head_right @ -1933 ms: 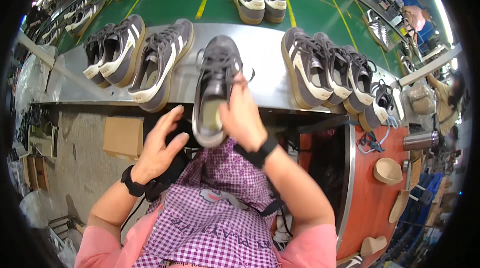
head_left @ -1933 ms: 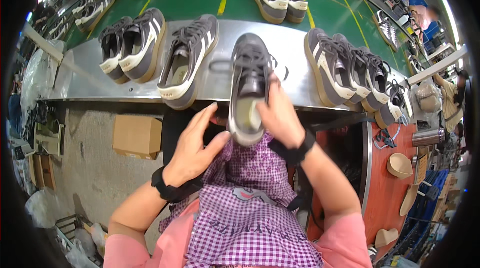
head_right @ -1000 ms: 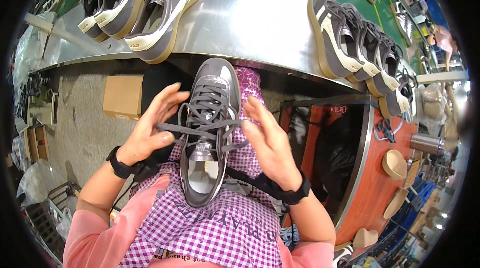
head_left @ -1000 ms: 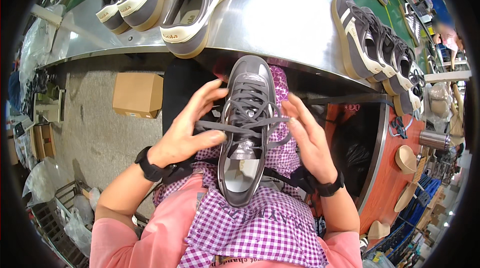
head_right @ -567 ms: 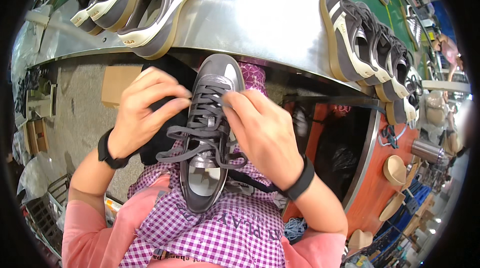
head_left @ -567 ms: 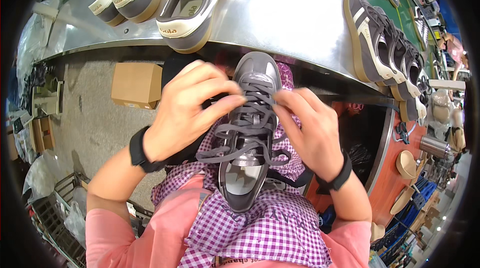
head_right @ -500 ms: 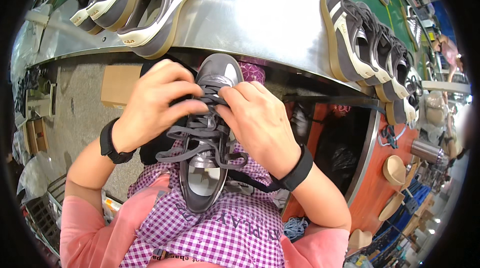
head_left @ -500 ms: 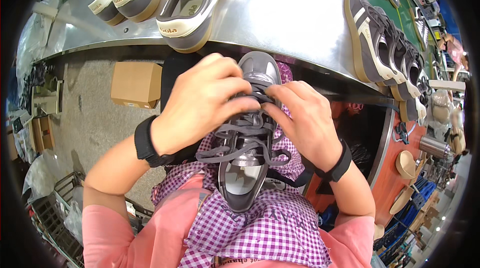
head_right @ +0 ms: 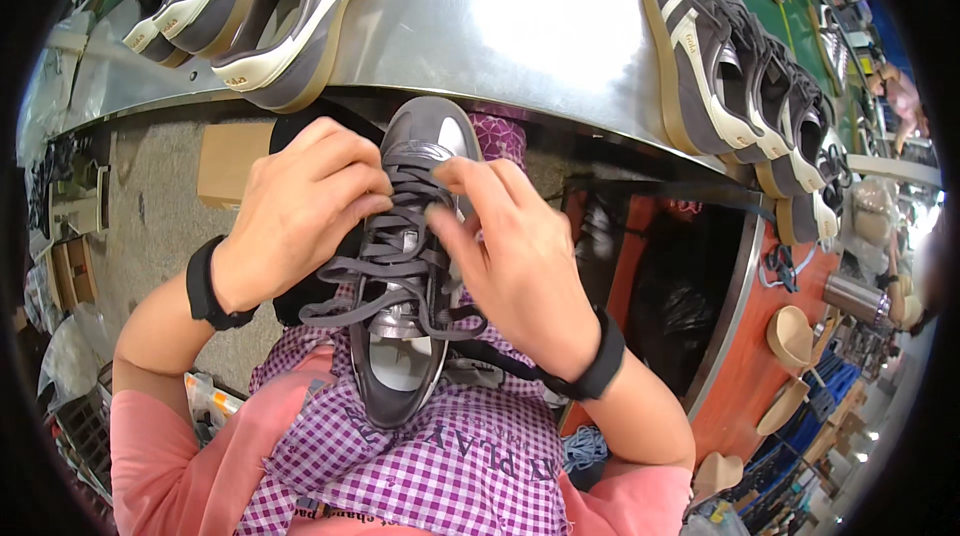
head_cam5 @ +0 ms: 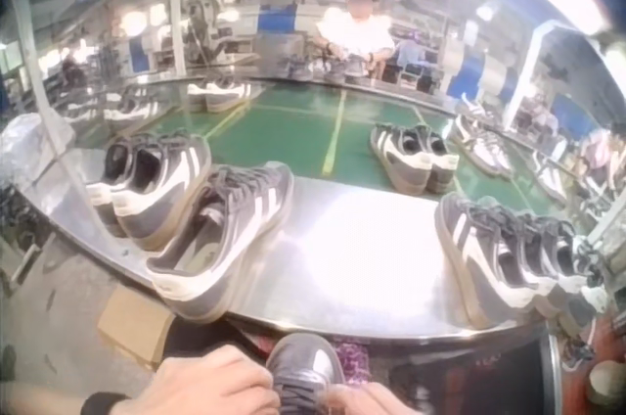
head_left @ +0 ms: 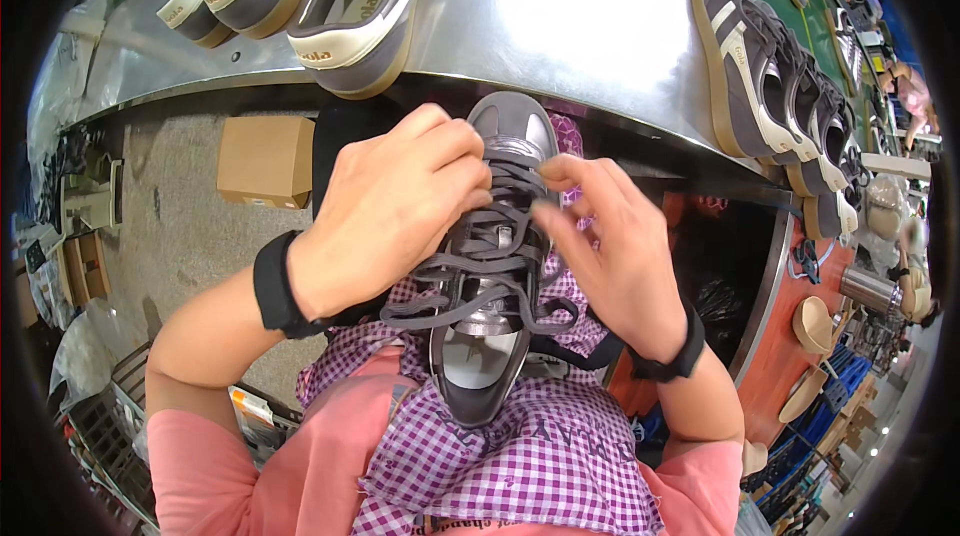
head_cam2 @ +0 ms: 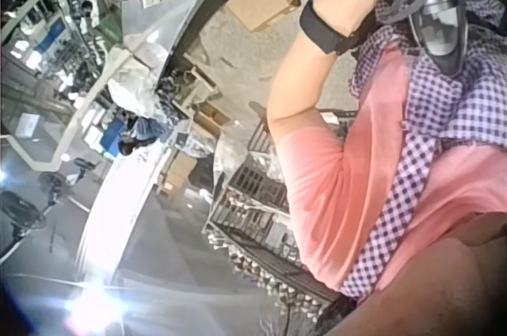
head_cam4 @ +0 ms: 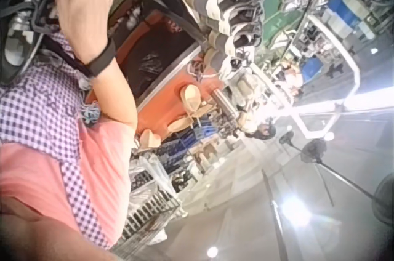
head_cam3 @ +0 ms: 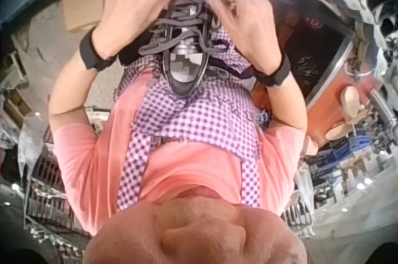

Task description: The recorder is lacing and organizing finished shoes on a conveyor belt in a shoe manufacturing facility.

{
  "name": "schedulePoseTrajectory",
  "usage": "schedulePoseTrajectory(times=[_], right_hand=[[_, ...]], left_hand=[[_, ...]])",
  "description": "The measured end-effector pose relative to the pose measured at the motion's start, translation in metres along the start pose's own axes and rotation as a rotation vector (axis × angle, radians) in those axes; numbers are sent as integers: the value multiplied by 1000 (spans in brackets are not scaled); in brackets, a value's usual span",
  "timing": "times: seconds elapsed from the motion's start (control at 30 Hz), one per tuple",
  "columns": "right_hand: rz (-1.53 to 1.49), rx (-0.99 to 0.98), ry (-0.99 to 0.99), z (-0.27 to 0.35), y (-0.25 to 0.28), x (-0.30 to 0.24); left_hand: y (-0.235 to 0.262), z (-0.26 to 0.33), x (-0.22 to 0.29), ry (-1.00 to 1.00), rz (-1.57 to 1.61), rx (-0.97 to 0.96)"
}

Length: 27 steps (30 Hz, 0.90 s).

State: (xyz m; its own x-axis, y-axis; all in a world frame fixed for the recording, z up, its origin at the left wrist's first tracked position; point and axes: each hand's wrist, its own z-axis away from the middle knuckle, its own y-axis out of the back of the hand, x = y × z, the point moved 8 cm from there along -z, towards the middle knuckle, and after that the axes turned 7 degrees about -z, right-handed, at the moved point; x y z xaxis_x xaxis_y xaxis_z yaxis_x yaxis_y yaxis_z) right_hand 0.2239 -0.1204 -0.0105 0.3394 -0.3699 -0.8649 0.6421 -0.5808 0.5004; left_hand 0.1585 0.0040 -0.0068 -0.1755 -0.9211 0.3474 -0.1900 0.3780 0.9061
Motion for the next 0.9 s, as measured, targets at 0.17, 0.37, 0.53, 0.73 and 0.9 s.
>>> schedulePoseTrajectory(times=[0.17, 0.37, 0.53, 0.73, 0.9], right_hand=[[-393, -121, -268, 28, -9, 20], [367, -85, 240, 4, -9, -17], [438, -116, 414, 1, -20, -25], [170, 27, 137, 12, -8, -4], [-173, -88, -335, 32, -10, 32]], left_hand=[[13, 5, 6, -22, 85, 37], [-2, -7, 14, -24, 43, -150], [-3, -5, 23, -71, -59, -110], [8, 20, 6, 65, 56, 22], [2, 41, -5, 328, 308, -49]])
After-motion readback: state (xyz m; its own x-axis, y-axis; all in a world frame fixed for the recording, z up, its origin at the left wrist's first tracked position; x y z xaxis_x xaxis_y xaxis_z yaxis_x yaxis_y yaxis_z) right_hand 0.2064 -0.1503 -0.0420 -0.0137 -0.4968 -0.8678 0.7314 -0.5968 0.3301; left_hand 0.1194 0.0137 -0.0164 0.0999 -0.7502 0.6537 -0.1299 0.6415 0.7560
